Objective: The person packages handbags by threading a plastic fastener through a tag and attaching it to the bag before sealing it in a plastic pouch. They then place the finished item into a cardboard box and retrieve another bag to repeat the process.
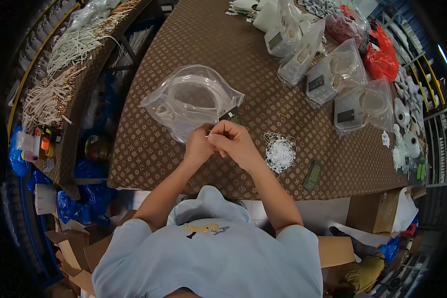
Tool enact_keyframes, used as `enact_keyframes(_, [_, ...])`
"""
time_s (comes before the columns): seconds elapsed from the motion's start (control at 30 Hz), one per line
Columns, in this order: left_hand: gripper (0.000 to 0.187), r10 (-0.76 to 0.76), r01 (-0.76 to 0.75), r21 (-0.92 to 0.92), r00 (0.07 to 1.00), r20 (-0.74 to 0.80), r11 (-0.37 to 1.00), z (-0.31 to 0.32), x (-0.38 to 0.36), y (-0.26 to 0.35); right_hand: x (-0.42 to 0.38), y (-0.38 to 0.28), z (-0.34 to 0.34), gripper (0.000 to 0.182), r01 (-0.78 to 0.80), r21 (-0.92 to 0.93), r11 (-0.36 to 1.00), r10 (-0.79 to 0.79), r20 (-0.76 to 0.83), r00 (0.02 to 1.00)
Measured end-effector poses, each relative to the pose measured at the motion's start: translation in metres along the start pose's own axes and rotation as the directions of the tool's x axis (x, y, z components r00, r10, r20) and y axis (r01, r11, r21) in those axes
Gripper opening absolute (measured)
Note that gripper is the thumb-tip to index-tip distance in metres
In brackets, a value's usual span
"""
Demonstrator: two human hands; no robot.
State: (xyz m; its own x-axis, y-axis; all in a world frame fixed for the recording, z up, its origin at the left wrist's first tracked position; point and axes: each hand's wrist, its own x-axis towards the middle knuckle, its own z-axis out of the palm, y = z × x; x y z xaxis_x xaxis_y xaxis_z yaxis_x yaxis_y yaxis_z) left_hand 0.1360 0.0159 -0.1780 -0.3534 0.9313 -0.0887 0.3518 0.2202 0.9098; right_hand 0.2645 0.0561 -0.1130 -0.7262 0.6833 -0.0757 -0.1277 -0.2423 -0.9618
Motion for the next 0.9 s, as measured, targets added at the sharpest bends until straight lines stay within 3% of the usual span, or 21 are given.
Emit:
enact_keyframes(0.07, [0.031,-0.053,0.058,-0.085,0.997,0.063,0.995,0.008,-0.003,0.000,0.000,0.002,0.001,0.008,-0.004,0.013,1.000,0.004,-0.014,1.000])
enact_keyframes(0.13, [0.022,-0.017,0.052,-0.495,0.997,0.077,0.868,0.021,-0.004,0.001,-0.001,0.001,0.000,0.007,-0.004,0.017,1.000,0.004,-0.039,0.999])
enact_keyframes(0.17, [0.022,-0.011,0.050,-0.498,0.997,0.081,0.866,0.024,-0.002,0.003,-0.002,0.001,-0.001,0.008,0.001,0.018,1.000,-0.001,-0.041,0.999])
enact_keyframes(0.23, [0.014,-0.095,0.158,-0.662,0.987,0.131,0.733,0.027,-0.001,0.007,-0.004,0.001,-0.001,0.008,0.006,0.012,1.000,-0.006,-0.043,0.999])
enact_keyframes(0.33, [0.012,-0.072,0.201,-0.750,0.977,0.201,0.631,0.023,-0.005,0.009,-0.006,-0.001,0.001,0.007,-0.002,-0.006,1.000,0.002,-0.065,0.998])
enact_keyframes(0.37, [0.012,-0.070,0.201,-0.751,0.977,0.203,0.628,0.019,-0.007,0.009,-0.005,-0.004,0.003,0.007,0.048,-0.060,0.997,-0.058,-0.186,0.981])
enact_keyframes(0.4, [0.013,-0.078,0.192,-0.667,0.977,0.198,0.720,0.011,-0.010,0.008,-0.005,-0.006,0.004,0.007,0.091,-0.120,0.989,-0.123,-0.301,0.946])
enact_keyframes(0.43, [0.016,-0.086,0.184,-0.570,0.977,0.195,0.801,0.003,-0.014,0.006,-0.005,-0.007,0.003,0.007,0.088,-0.122,0.989,-0.122,-0.306,0.944])
enact_keyframes(0.5, [0.018,-0.070,0.180,-0.498,0.970,0.231,0.848,-0.019,-0.025,-0.004,-0.004,-0.007,-0.002,0.009,0.095,-0.327,0.940,-0.253,-0.484,0.838])
enact_keyframes(0.57, [0.021,-0.057,0.169,-0.423,0.963,0.264,0.890,-0.036,-0.030,-0.015,-0.008,0.004,-0.004,0.011,0.042,-0.301,0.953,-0.181,-0.452,0.873])
enact_keyframes(0.63, [0.019,-0.018,0.140,-0.333,0.939,0.344,0.933,-0.049,-0.033,-0.022,-0.008,0.013,0.004,0.012,-0.183,-0.382,0.906,0.054,-0.324,0.944])
enact_keyframes(0.7, [0.014,-0.034,0.118,-0.272,0.955,0.294,0.955,-0.054,-0.030,-0.026,-0.003,0.016,0.009,0.013,-0.184,-0.351,0.918,0.068,-0.319,0.945])
enact_keyframes(0.77, [0.012,-0.046,0.097,-0.209,0.970,0.239,0.973,-0.059,-0.033,-0.016,0.003,0.023,0.007,0.013,-0.196,-0.113,0.974,0.154,-0.304,0.940])
enact_keyframes(0.8, [0.013,0.224,-0.224,0.013,0.973,-0.049,0.975,-0.057,-0.040,-0.007,0.005,0.026,0.006,0.013,-0.193,-0.114,0.974,0.151,-0.302,0.941])
enact_keyframes(0.83, [0.017,0.521,-0.443,0.306,0.815,-0.253,0.842,-0.055,-0.044,0.004,0.005,0.029,0.004,0.014,-0.126,-0.108,0.986,0.087,-0.309,0.947])
enact_keyframes(0.9, [0.020,0.594,-0.495,0.389,0.782,-0.189,0.777,-0.050,-0.044,0.013,0.004,0.032,0.005,0.015,-0.065,-0.096,0.993,0.032,-0.312,0.950])
